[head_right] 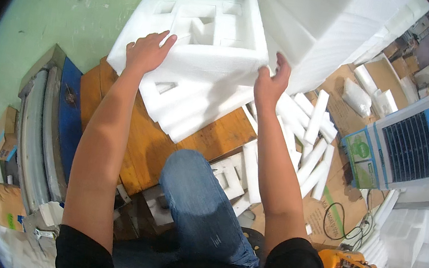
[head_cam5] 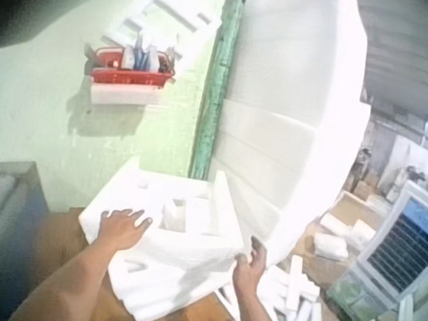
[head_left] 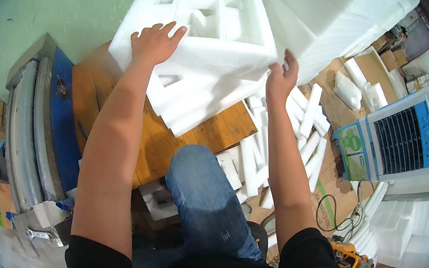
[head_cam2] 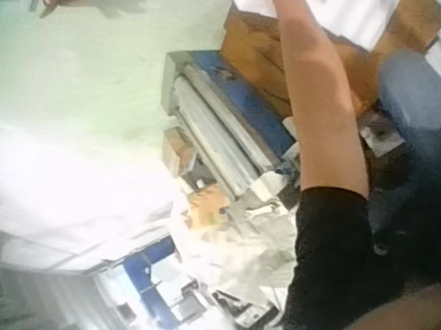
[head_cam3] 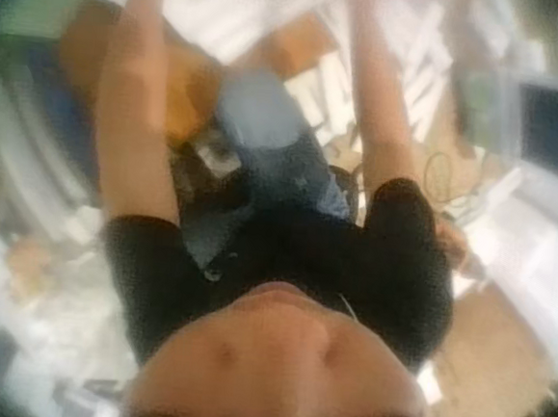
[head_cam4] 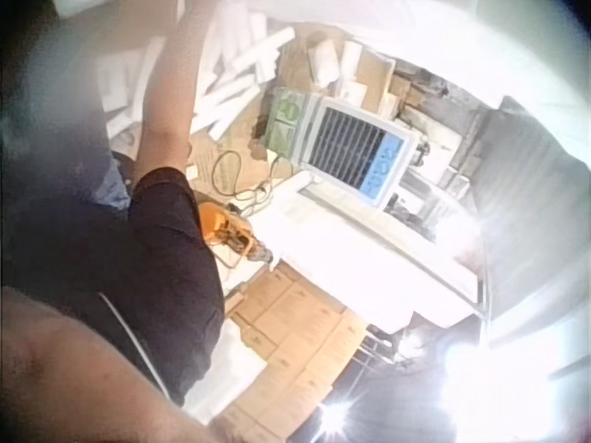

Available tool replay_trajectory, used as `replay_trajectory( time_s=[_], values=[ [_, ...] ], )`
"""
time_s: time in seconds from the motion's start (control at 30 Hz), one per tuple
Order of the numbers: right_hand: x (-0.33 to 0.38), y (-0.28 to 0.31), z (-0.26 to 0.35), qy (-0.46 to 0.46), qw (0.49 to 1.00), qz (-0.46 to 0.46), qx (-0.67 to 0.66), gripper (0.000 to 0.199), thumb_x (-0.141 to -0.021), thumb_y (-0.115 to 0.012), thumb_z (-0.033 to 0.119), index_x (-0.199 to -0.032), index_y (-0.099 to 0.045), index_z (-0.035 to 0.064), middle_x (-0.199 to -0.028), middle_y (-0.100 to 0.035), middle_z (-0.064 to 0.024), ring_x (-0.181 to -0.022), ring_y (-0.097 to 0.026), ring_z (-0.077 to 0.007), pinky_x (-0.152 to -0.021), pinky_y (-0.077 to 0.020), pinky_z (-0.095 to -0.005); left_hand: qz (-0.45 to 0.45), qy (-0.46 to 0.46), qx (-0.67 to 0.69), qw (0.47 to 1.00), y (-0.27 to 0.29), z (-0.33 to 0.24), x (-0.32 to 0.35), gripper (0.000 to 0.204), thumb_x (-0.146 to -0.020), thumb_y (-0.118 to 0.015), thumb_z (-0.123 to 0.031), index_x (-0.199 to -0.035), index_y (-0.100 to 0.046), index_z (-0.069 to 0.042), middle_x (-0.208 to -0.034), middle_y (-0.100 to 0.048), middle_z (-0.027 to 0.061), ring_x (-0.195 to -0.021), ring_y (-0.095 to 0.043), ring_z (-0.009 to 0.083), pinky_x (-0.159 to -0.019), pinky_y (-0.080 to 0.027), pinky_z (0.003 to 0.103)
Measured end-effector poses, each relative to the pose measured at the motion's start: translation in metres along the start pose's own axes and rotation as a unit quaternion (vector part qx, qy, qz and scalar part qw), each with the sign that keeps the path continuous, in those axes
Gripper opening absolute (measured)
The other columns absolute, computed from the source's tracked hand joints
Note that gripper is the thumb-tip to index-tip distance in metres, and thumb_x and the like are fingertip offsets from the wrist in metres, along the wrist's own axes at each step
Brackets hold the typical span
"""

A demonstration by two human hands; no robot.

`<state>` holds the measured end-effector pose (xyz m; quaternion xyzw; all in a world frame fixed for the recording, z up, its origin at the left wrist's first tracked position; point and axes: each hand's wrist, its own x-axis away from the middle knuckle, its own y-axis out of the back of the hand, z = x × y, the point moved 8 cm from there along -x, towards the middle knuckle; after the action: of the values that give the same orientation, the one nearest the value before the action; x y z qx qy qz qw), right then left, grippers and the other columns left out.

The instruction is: The person sits on the floor and assembles a custom styrofoam packaging insert by hand. They pick up individual styrofoam pieces, align them, and press them together to form a larger structure, occasionally adjusting the position of the pieces.

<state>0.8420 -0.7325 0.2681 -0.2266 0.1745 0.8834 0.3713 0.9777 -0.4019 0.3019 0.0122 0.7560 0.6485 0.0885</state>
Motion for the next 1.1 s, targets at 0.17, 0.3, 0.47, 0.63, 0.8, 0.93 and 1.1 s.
replay_trajectory(
  time_s=[0.17, 0.3, 0.47, 0.63, 0.8, 0.93, 1.1],
  values=[
    [0.049, -0.029, -0.046, -0.094, 0.976, 0.155, -0.117, 0.09, -0.076, -0.064, 0.001, -0.16, -0.031, 0.0018, -0.155, -0.046, -0.0216, -0.145, -0.045, -0.035, -0.122, -0.0355, -0.045, 0.076, -0.005, -0.006, 0.997, 0.007, 0.004, 0.013, 0.067, -0.104, -0.025, -0.07, -0.144, -0.062, -0.03, -0.137, -0.068, 0.0109, -0.129, -0.062, 0.0296, -0.115, -0.033, 0.057],
    [0.041, -0.051, -0.043, -0.12, 0.959, 0.21, -0.148, 0.091, -0.074, -0.063, -0.001, -0.16, -0.032, 0.0007, -0.154, -0.047, -0.02, -0.142, -0.047, -0.033, -0.117, -0.0401, -0.0437, 0.098, 0.006, 0.006, 0.995, 0.018, 0.025, 0.034, 0.068, -0.104, -0.026, -0.069, -0.142, -0.064, -0.027, -0.136, -0.068, 0.0138, -0.129, -0.062, 0.0331, -0.114, -0.036, 0.054],
    [0.041, -0.074, -0.033, -0.119, 0.952, 0.26, -0.11, 0.087, -0.075, -0.062, 0.003, -0.158, -0.035, -0.0002, -0.151, -0.052, -0.022, -0.141, -0.049, -0.0347, -0.115, -0.0427, -0.0439, 0.119, 0.025, 0.02, 0.992, 0.028, 0.04, 0.057, 0.067, -0.104, -0.031, -0.067, -0.143, -0.063, -0.022, -0.14, -0.064, 0.0171, -0.135, -0.056, 0.0373, -0.117, -0.036, 0.053],
    [0.048, -0.074, -0.025, -0.061, 0.973, 0.221, -0.022, 0.087, -0.077, -0.062, 0.007, -0.159, -0.034, 0.001, -0.153, -0.049, -0.0252, -0.144, -0.047, -0.0366, -0.116, -0.0411, -0.0417, 0.055, -0.088, -0.005, 0.995, 0.012, -0.023, 0.036, 0.06, -0.108, -0.028, -0.058, -0.15, -0.055, -0.025, -0.153, -0.055, 0.0095, -0.141, -0.05, 0.0351, -0.121, -0.023, 0.066],
    [0.045, -0.071, 0.011, -0.007, 0.976, 0.209, -0.052, 0.094, -0.076, -0.06, 0.003, -0.162, -0.024, 0.001, -0.154, -0.046, -0.0285, -0.144, -0.046, -0.041, -0.117, -0.0398, -0.0419, 0.078, -0.104, 0.028, 0.991, -0.004, -0.125, 0.018, 0.057, -0.108, -0.023, -0.047, -0.152, -0.052, -0.027, -0.153, -0.055, 0.0077, -0.141, -0.05, 0.0333, -0.123, -0.021, 0.064],
    [0.049, -0.074, 0.0, -0.01, 0.97, 0.243, 0.003, 0.095, -0.075, -0.057, 0.0, -0.162, -0.021, 0.0006, -0.149, -0.048, -0.0334, -0.138, -0.048, -0.0466, -0.116, -0.041, -0.044, 0.046, -0.116, 0.022, 0.992, -0.011, -0.131, 0.021, 0.058, -0.108, -0.02, -0.045, -0.151, -0.054, -0.026, -0.15, -0.058, 0.0068, -0.139, -0.052, 0.0326, -0.124, -0.021, 0.063],
    [0.046, -0.076, 0.001, 0.007, 0.971, 0.237, 0.029, 0.094, -0.075, -0.056, -0.001, -0.161, -0.021, -0.0008, -0.141, -0.051, -0.0359, -0.13, -0.053, -0.0487, -0.112, -0.0432, -0.0462, -0.023, -0.143, 0.01, 0.989, -0.012, -0.132, 0.025, 0.056, -0.107, -0.022, -0.041, -0.14, -0.063, -0.02, -0.14, -0.065, 0.0064, -0.134, -0.056, 0.0329, -0.123, -0.023, 0.062]
  ],
)
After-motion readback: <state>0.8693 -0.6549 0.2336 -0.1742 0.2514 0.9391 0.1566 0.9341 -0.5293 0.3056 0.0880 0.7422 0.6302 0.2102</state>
